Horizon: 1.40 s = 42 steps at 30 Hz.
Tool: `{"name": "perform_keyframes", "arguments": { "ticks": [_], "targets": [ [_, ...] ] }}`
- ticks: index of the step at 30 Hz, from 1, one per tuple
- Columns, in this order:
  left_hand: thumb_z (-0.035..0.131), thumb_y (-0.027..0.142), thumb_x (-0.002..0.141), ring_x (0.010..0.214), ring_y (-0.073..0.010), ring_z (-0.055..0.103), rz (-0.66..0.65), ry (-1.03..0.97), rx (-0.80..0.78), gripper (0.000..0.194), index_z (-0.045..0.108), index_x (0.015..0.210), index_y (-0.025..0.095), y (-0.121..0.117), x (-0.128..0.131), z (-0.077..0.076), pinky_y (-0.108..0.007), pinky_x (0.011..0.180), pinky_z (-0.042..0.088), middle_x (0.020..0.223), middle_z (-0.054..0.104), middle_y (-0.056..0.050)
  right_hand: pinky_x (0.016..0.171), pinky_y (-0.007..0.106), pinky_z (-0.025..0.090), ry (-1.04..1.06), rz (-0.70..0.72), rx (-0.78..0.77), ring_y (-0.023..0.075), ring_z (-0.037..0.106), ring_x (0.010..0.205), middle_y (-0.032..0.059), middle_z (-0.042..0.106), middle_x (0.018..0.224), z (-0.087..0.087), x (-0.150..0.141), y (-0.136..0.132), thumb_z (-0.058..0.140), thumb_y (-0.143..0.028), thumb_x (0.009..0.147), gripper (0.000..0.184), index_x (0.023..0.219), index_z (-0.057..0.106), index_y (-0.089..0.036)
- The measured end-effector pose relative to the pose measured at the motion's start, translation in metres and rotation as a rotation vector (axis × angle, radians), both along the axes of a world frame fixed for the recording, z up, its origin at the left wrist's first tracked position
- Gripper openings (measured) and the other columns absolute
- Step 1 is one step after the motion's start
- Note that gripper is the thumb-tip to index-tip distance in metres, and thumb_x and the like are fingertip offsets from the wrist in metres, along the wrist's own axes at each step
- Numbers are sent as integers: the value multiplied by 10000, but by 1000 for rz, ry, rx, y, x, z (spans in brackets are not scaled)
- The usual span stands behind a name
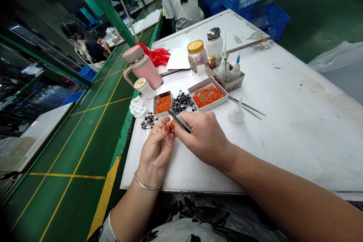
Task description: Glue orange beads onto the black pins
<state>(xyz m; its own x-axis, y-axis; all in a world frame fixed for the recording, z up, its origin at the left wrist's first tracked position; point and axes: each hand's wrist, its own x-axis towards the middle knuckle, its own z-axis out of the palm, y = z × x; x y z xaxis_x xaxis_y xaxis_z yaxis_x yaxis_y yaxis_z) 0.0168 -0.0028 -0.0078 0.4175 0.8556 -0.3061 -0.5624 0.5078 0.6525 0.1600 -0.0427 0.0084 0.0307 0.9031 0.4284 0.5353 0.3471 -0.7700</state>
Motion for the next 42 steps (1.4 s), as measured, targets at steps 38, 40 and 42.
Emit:
{"name": "perform_keyframes", "arguments": {
  "ticks": [38, 40, 42],
  "targets": [
    [757, 110, 669, 665, -48, 648, 28, 79, 50, 309, 619, 944, 127, -3, -3, 0, -97, 615, 516, 822, 701, -21, 475, 228, 233, -163, -41, 184, 49, 251, 448, -51, 333, 481, 2, -3, -1, 569, -144, 835, 336, 567, 368, -144],
    [767, 120, 663, 671, -54, 651, 33, 86, 54, 322, 617, 948, 127, -4, -3, -1, -105, 627, 517, 781, 692, -14, 473, 229, 235, -143, -32, 164, 47, 261, 447, -48, 347, 482, 0, -4, -1, 555, -156, 844, 335, 562, 374, -142],
    [772, 132, 662, 670, -54, 649, 33, 88, 62, 327, 618, 951, 129, -4, -2, -2, -108, 632, 517, 751, 682, -7, 472, 228, 245, -117, -19, 133, 47, 295, 449, -44, 372, 486, 0, -5, 0, 548, -186, 861, 311, 573, 440, -138]
  ]
}}
